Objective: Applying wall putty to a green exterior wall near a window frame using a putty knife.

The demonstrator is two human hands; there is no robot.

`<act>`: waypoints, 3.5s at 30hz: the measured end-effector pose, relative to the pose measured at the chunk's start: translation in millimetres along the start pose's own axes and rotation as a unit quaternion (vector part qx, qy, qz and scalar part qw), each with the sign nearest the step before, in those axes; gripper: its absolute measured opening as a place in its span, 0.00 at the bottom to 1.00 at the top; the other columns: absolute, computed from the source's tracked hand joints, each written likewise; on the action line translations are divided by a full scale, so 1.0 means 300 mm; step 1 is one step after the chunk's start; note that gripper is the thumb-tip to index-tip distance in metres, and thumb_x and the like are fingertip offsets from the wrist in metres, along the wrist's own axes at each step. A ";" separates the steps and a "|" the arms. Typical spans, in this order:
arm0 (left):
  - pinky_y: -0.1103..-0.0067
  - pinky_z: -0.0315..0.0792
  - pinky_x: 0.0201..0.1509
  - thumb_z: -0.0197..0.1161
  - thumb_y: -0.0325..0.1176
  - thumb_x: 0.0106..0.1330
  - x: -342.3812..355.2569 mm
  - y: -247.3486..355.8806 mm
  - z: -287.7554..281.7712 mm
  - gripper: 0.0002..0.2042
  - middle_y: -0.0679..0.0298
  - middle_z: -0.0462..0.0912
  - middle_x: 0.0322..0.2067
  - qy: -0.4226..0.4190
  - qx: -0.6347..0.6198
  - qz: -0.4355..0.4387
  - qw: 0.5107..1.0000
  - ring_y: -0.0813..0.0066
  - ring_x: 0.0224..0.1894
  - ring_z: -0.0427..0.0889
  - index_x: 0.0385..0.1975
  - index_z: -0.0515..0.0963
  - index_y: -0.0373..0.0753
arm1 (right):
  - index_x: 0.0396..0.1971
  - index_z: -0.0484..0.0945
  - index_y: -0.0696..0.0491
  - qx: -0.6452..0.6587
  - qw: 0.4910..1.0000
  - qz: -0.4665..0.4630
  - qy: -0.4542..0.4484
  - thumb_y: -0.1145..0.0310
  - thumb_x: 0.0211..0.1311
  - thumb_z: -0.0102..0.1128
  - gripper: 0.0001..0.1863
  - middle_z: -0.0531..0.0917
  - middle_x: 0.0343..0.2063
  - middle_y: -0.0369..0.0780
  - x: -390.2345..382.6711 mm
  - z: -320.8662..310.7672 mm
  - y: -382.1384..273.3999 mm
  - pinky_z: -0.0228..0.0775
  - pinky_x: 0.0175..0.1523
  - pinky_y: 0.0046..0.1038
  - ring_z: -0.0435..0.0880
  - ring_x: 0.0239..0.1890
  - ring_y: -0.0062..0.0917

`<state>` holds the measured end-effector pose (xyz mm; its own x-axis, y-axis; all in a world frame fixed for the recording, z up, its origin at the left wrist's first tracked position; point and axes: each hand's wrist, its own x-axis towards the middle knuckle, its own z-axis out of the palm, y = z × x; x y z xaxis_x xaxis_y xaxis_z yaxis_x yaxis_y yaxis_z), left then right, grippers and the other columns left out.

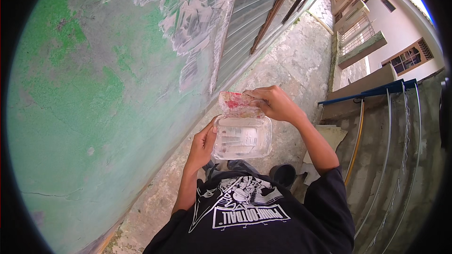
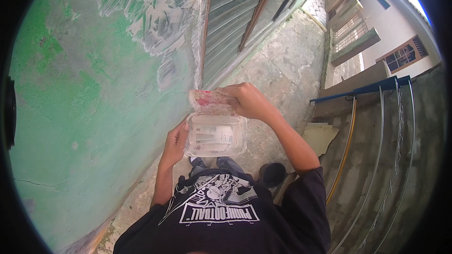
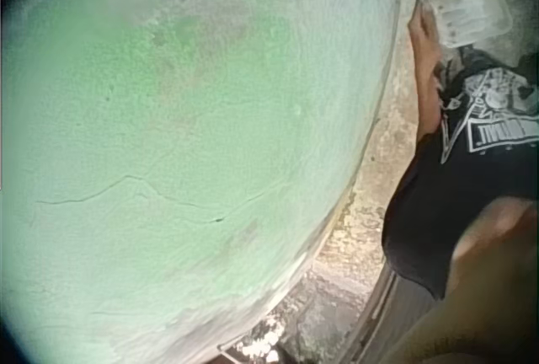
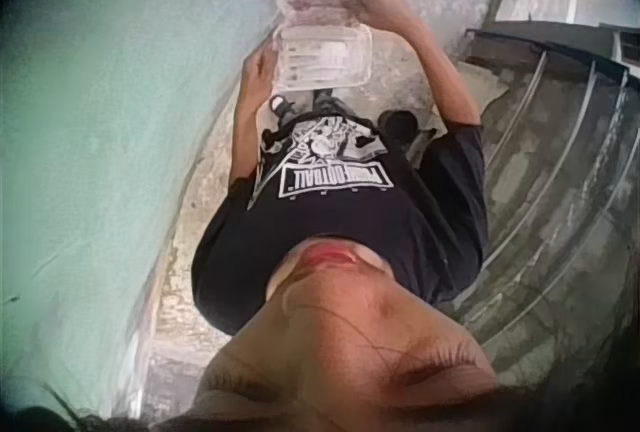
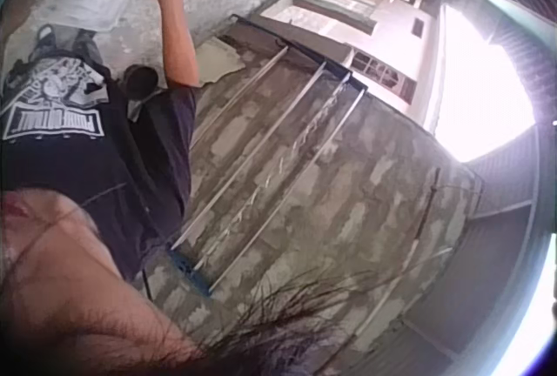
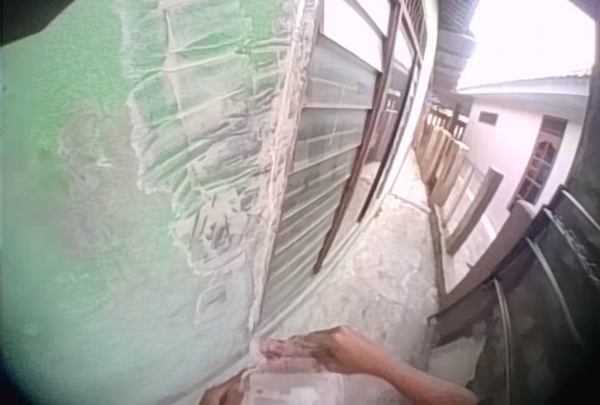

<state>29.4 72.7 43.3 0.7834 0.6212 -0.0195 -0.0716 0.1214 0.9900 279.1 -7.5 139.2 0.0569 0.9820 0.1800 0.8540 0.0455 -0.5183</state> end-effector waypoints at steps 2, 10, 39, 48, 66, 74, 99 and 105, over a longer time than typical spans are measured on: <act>0.82 0.66 0.58 0.47 0.37 0.77 -0.001 0.001 -0.008 0.21 0.59 0.80 0.51 -0.007 -0.004 -0.025 1.000 0.81 0.51 0.73 0.65 0.66 0.32 | 0.48 0.81 0.59 0.046 0.999 0.007 -0.029 0.82 0.45 0.57 0.24 0.84 0.35 0.53 0.015 -0.005 0.015 0.75 0.43 0.38 0.82 0.33 0.47; 0.83 0.67 0.56 0.47 0.37 0.77 -0.010 -0.007 -0.031 0.21 0.60 0.80 0.50 -0.019 -0.001 -0.030 0.999 0.82 0.50 0.73 0.65 0.66 0.32 | 0.51 0.79 0.59 0.074 0.993 0.072 -0.061 0.81 0.52 0.61 0.22 0.85 0.38 0.52 0.027 -0.003 0.091 0.73 0.40 0.33 0.81 0.30 0.41; 0.81 0.68 0.58 0.46 0.43 0.78 -0.021 -0.058 -0.028 0.24 0.59 0.79 0.53 0.010 -0.040 -0.057 0.998 0.79 0.52 0.75 0.65 0.66 0.32 | 0.49 0.80 0.61 0.285 0.929 0.237 0.003 0.77 0.64 0.60 0.14 0.85 0.35 0.35 0.036 0.054 0.136 0.74 0.40 0.20 0.78 0.35 0.11; 0.83 0.72 0.50 0.46 0.44 0.78 -0.056 -0.086 -0.097 0.23 0.62 0.82 0.46 0.068 -0.031 -0.095 0.993 0.82 0.45 0.77 0.61 0.70 0.31 | 0.48 0.80 0.65 0.260 0.923 0.215 0.185 0.76 0.62 0.60 0.15 0.86 0.35 0.38 -0.010 0.087 0.232 0.75 0.41 0.22 0.81 0.35 0.16; 0.79 0.70 0.56 0.45 0.50 0.77 -0.114 -0.102 -0.097 0.26 0.61 0.81 0.47 0.198 -0.069 -0.107 0.972 0.77 0.48 0.77 0.54 0.75 0.31 | 0.43 0.82 0.48 -0.118 0.976 -0.170 0.067 0.73 0.47 0.63 0.19 0.86 0.45 0.36 -0.194 0.205 -0.199 0.82 0.41 0.28 0.87 0.44 0.26; 0.77 0.67 0.59 0.46 0.50 0.76 -0.133 -0.101 -0.077 0.27 0.58 0.80 0.50 0.168 0.000 -0.114 0.979 0.74 0.52 0.76 0.56 0.74 0.29 | 0.46 0.82 0.48 -0.158 0.977 -0.126 0.067 0.72 0.49 0.62 0.20 0.86 0.44 0.36 -0.203 0.303 -0.175 0.82 0.41 0.28 0.88 0.42 0.26; 0.79 0.67 0.58 0.42 0.47 0.79 -0.112 -0.071 -0.054 0.26 0.60 0.80 0.50 0.146 0.024 -0.047 0.988 0.77 0.51 0.75 0.60 0.71 0.30 | 0.43 0.83 0.47 -0.169 0.972 -0.115 0.118 0.77 0.42 0.61 0.22 0.88 0.37 0.38 -0.192 0.277 -0.216 0.81 0.34 0.29 0.88 0.35 0.28; 0.79 0.66 0.59 0.44 0.48 0.78 -0.103 -0.095 -0.061 0.26 0.59 0.80 0.51 0.118 0.008 -0.051 0.992 0.76 0.53 0.75 0.61 0.71 0.31 | 0.41 0.81 0.48 -0.150 0.984 -0.079 0.056 0.76 0.44 0.61 0.20 0.88 0.38 0.38 -0.208 0.294 -0.184 0.80 0.33 0.31 0.88 0.35 0.30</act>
<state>-4.0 64.3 13.1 0.6198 0.7701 -0.1508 0.0118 0.1829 0.9831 182.7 -55.0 82.9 -0.0460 0.9399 0.3382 0.9700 0.1229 -0.2096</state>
